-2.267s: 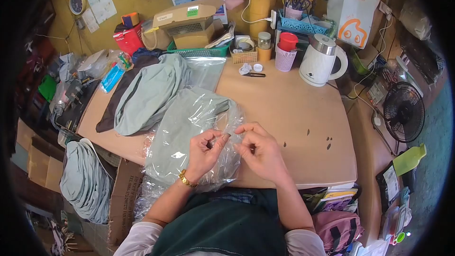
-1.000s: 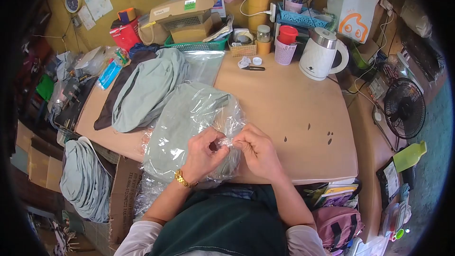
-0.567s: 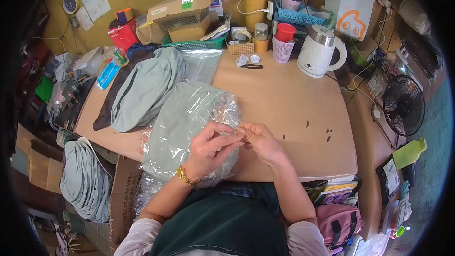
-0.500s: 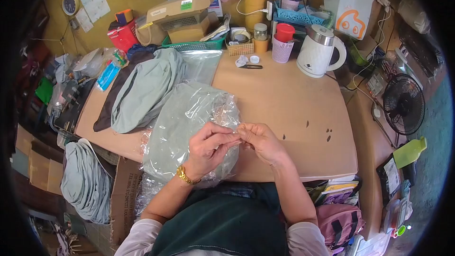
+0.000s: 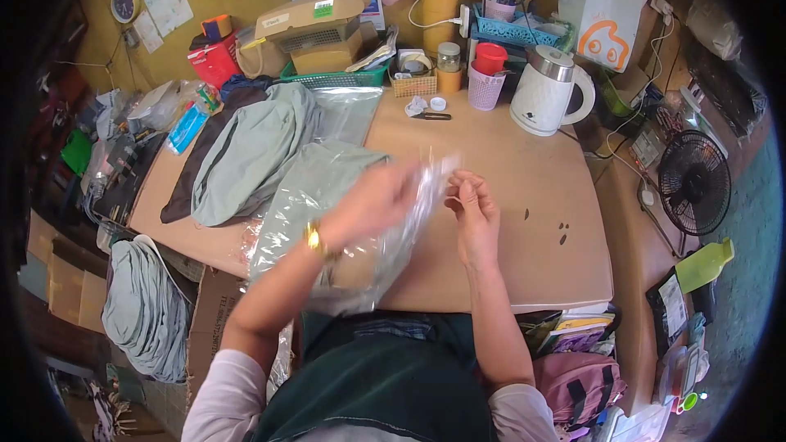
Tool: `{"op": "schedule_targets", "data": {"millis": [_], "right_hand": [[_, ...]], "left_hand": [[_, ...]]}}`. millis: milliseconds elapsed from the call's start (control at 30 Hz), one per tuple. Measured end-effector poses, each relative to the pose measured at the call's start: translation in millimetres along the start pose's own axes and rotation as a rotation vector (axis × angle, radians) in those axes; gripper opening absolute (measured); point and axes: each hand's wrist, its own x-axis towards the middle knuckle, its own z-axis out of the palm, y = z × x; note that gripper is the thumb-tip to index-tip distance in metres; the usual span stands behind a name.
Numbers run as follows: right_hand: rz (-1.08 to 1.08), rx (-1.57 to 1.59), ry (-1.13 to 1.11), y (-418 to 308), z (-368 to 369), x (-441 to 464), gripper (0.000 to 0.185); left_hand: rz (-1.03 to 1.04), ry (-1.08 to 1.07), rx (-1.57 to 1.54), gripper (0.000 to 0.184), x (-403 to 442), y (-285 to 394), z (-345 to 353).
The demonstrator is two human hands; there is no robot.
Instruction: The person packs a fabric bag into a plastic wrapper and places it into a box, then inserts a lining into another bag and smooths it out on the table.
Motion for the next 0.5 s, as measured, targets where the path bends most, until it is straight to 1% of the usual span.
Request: {"op": "schedule_targets", "data": {"millis": [33,67,100,133,167,200,233,300,333,367,400,433,467,500], "right_hand": [[0.180,0.031,0.046,22.8,-21.6,0.9,0.036],[0.356,0.062,0.091,39.2,-35.9,0.1,0.046],[0.431,0.059,0.005,50.4,-37.4,-12.3,0.065],[0.425,0.057,0.005,47.6,-24.4,-27.5,0.065],[0.554,0.156,-0.130,37.5,-4.7,-43.8,0.071],[0.616,0.209,-0.196,30.1,0.2,-46.9,0.074],[0.679,0.256,-0.262,22.6,5.2,-49.9,0.077],[0.576,0.432,-0.176,11.0,-0.1,-37.7,0.086],[0.478,0.179,-0.140,-5.9,-5.2,-26.4,0.089],[0.377,-0.072,-0.100,-29.5,-15.5,-11.8,0.091],[0.332,-0.284,-0.122,-57.5,-35.2,3.7,0.091],[0.283,-0.497,-0.142,-81.2,-59.4,16.4,0.090],[0.295,-0.572,-0.156,-93.4,-80.9,23.2,0.083],[0.305,-0.649,-0.171,-102.9,-96.1,29.1,0.076]], "left_hand": [[0.252,0.232,-0.131,0.022,24.2,6.5,-13.6],[0.521,0.446,-0.199,0.022,48.4,13.1,-27.3],[0.478,0.430,-0.390,0.021,56.8,36.9,-56.8],[0.438,0.425,-0.586,0.021,65.0,61.0,-86.2],[0.547,0.449,-0.688,0.021,68.0,65.4,-102.7],[0.662,0.463,-0.785,0.022,71.0,69.7,-119.2],[0.608,0.528,-0.766,0.023,60.3,60.0,-138.9],[0.495,0.652,-0.720,0.025,35.2,35.3,-180.0],[0.436,0.711,-0.695,0.027,28.2,28.1,-191.3],[0.463,0.680,-0.874,0.028,7.8,28.0,-183.2],[0.303,0.727,-0.959,0.030,-10.6,7.2,-180.2],[0.287,0.813,-0.900,0.029,-25.5,-21.3,-167.4],[0.223,0.798,-0.972,0.029,-45.3,-95.1,-161.2],[-0.193,0.804,-0.493,0.031,-66.1,-111.7,-130.9]]}}
